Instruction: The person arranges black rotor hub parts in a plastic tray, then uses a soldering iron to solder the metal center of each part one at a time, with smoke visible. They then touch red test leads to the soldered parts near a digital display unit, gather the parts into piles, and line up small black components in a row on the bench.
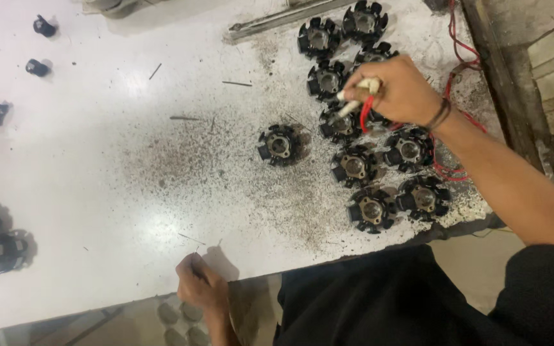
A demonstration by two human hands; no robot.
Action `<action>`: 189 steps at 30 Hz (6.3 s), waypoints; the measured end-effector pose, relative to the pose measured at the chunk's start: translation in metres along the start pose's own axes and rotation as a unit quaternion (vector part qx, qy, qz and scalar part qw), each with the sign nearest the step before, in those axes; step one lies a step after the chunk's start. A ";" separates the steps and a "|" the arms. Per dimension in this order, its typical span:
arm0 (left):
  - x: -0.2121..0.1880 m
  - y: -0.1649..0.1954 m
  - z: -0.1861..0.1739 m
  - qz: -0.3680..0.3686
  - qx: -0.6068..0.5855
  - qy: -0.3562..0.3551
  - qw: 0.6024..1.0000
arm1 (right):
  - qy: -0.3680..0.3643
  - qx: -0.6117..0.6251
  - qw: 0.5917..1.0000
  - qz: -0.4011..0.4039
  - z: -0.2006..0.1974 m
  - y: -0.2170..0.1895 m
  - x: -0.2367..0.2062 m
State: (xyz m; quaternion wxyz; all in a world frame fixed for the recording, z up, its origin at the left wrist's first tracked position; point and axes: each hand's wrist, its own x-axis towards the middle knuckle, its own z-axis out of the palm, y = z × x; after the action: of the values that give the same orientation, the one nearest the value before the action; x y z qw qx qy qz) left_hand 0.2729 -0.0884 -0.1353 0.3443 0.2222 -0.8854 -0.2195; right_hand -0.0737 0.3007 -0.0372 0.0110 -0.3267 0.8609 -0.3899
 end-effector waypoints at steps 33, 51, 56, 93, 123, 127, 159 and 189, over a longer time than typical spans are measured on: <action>0.006 0.009 -0.001 0.013 0.012 0.000 1.000 | -0.001 0.012 1.000 0.009 0.015 -0.068 -0.090; 0.005 0.006 -0.002 0.029 0.034 -0.003 0.999 | 0.053 0.031 0.996 0.063 0.030 -0.104 -0.180; 0.007 0.008 -0.001 -0.009 0.035 -0.014 0.999 | 0.017 0.012 0.998 0.060 0.021 -0.113 -0.167; 0.008 0.008 -0.007 0.034 -0.011 -0.002 0.999 | -0.010 0.047 0.997 -0.056 0.048 -0.094 -0.023; -0.003 -0.001 -0.006 -0.018 0.048 -0.019 0.998 | -0.193 -0.425 0.844 0.265 -0.159 0.004 -0.064; -0.002 0.006 -0.009 -0.119 0.001 -0.043 0.992 | -0.171 -0.444 0.819 0.322 -0.155 0.057 -0.082; -0.067 -0.053 -0.003 -0.461 -0.236 0.077 0.852 | -0.101 -0.346 0.826 -0.434 0.201 -0.126 0.135; -0.023 -0.182 0.132 -0.584 -0.547 0.035 0.599 | -0.288 -0.172 0.882 -0.330 0.294 -0.192 0.088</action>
State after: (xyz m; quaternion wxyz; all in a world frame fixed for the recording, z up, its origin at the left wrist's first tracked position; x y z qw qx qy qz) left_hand 0.2393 -0.1910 -0.3336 0.2302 0.4696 -0.2685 -0.8090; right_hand 0.0443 -0.0371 -0.0904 0.0731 -0.6864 0.7158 -0.1057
